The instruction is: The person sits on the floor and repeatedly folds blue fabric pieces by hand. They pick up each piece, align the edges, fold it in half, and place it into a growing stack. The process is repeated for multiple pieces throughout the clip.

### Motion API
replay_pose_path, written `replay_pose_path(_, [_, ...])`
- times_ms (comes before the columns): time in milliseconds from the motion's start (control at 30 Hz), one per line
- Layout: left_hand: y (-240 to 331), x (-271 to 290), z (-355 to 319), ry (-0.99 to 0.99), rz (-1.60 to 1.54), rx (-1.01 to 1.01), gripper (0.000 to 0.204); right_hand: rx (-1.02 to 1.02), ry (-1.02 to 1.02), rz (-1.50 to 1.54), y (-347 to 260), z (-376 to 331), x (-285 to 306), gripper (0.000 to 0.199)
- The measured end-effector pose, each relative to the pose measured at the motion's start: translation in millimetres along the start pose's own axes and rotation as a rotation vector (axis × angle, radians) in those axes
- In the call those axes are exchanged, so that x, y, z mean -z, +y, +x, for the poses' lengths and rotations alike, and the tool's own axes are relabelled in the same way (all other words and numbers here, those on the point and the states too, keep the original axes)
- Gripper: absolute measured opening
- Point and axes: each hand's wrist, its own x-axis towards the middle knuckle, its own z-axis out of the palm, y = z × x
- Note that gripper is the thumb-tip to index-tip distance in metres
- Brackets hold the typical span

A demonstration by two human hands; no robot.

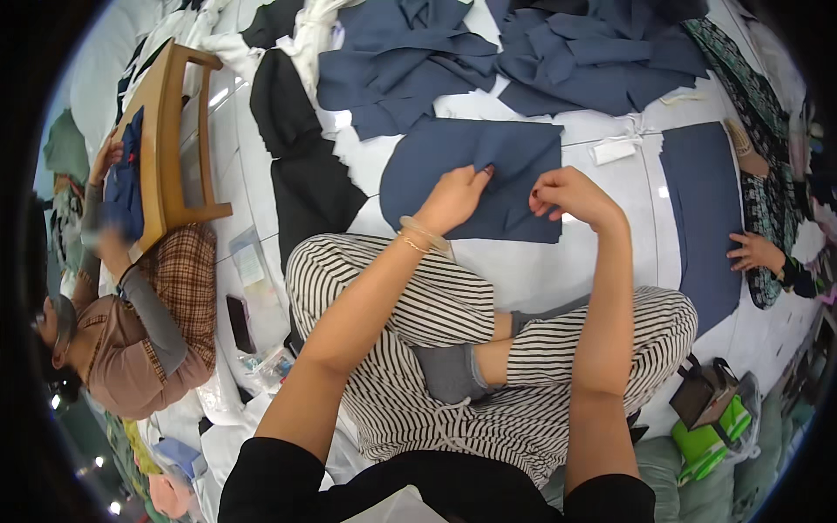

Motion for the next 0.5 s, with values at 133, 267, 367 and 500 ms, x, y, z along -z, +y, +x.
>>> replay_pose_path(133, [11,9,-2,-0.058,-0.038,0.137,0.051,0.391,0.453,-0.232,-3,5,-12,0.025])
replay_pose_path(267, [14,16,-3,-0.064,-0.054,0.176,0.051,0.390,0.324,-0.266,4,13,-19,0.029])
replay_pose_path(367, [17,19,-4,-0.077,-0.077,0.211,0.051,0.288,0.327,-0.345,5,16,-34,0.028])
replay_pose_path(500, [18,21,-4,-0.123,-0.067,0.220,0.053,-0.071,0.142,-0.320,3,5,-7,0.020])
